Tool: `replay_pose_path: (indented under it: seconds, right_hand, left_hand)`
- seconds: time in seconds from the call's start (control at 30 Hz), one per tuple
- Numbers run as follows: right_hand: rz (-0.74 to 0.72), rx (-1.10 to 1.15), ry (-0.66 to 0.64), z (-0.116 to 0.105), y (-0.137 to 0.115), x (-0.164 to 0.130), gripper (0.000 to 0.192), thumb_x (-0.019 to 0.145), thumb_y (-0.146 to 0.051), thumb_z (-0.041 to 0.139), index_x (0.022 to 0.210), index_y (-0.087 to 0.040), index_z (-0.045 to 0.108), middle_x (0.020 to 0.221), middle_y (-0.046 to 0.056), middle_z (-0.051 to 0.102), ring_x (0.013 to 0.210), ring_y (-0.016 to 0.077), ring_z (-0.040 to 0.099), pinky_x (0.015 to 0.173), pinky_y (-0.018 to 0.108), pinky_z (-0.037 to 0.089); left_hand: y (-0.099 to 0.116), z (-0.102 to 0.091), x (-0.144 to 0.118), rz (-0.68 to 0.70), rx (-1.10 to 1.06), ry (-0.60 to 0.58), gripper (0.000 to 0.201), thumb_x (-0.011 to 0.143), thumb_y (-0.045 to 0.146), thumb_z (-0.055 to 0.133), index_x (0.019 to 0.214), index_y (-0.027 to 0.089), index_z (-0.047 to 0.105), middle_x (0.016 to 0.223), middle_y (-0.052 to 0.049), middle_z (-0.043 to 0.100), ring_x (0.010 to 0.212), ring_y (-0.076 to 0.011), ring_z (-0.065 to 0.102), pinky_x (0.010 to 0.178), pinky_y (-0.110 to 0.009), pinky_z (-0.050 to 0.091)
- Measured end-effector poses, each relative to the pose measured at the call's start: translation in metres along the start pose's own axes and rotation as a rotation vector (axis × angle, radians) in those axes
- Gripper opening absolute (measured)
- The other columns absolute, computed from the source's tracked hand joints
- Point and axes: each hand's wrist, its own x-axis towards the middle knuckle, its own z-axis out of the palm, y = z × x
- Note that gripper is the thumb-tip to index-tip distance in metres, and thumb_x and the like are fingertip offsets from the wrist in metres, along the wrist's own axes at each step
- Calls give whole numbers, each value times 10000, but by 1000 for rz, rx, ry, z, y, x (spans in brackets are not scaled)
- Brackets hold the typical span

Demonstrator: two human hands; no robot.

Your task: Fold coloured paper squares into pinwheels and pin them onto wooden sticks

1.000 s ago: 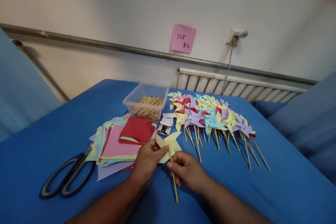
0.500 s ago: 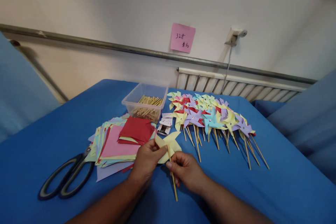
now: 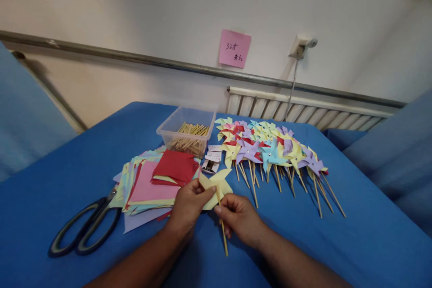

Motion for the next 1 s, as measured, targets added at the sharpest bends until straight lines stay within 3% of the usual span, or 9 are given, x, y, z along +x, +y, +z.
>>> replay_pose_path:
  seconds: [1.0]
  right_hand:
    - [6, -33, -16, -1, -4, -1, 492, 664, -652, 644, 674, -188, 478, 461, -82, 500, 329, 62, 423, 349, 193, 332]
  left_hand:
    - [-1, -1, 0, 20, 38, 29, 333, 536, 323, 805, 771, 127, 674, 689, -30, 723, 592, -163, 639, 548, -235, 464]
